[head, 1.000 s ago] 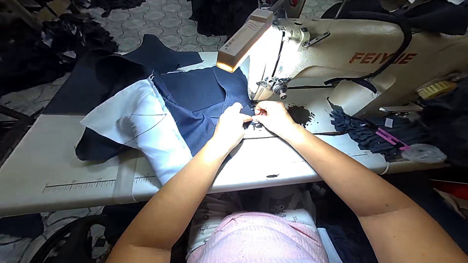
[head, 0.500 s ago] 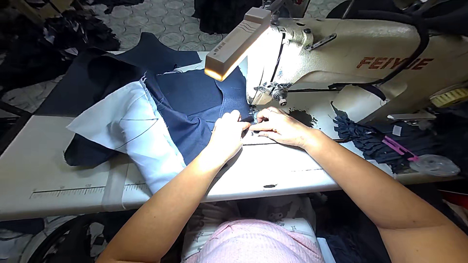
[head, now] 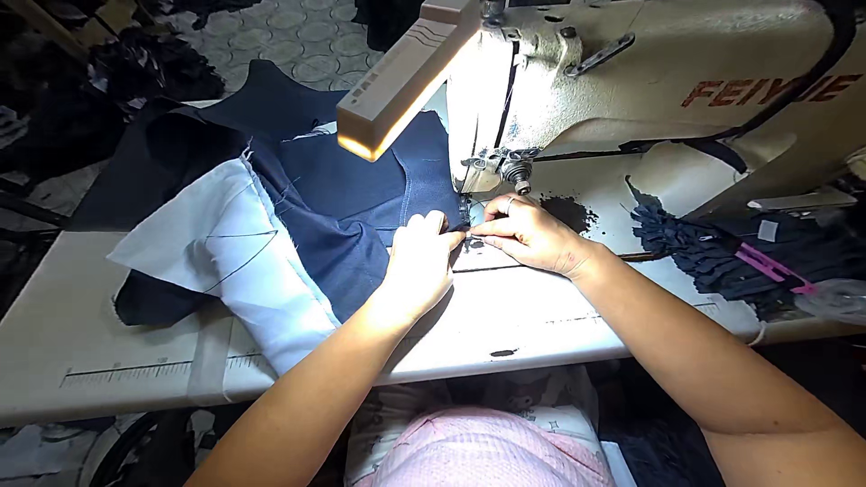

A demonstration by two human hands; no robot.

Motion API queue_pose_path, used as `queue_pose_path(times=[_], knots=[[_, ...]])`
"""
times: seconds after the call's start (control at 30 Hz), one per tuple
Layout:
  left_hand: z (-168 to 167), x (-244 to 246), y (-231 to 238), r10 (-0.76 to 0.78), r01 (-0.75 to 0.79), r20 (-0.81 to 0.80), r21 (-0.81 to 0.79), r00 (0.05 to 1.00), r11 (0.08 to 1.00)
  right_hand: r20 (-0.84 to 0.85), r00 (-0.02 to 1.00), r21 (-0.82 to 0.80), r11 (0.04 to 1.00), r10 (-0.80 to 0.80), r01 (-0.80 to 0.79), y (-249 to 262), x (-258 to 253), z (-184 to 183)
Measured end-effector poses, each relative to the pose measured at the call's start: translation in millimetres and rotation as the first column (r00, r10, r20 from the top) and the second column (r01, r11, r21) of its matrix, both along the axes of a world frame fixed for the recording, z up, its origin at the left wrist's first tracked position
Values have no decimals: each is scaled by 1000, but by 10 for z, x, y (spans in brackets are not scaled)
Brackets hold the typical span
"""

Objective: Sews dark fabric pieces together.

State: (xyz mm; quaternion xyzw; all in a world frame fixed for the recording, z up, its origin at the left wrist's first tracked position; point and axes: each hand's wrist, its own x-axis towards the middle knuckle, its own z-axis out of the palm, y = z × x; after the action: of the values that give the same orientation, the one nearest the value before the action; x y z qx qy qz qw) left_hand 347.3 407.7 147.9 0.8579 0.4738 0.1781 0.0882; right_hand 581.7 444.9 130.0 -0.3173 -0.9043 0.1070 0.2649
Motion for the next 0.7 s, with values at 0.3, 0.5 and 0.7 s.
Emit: queue_pose_path(times=[0.3,0.5,0.7], knots=[[12,46,-153,99,-92,60,-113,993,989,-14,999,31,999,-28,29,-15,35,12],[34,59,-176,110,-101,57,-144,992,984,24,1000,35,999,-2,1,-24,20,21],[-8,53,-149,90,-83,95,-73,991,994,59,998,39,999,-3,1,-27,6,31]])
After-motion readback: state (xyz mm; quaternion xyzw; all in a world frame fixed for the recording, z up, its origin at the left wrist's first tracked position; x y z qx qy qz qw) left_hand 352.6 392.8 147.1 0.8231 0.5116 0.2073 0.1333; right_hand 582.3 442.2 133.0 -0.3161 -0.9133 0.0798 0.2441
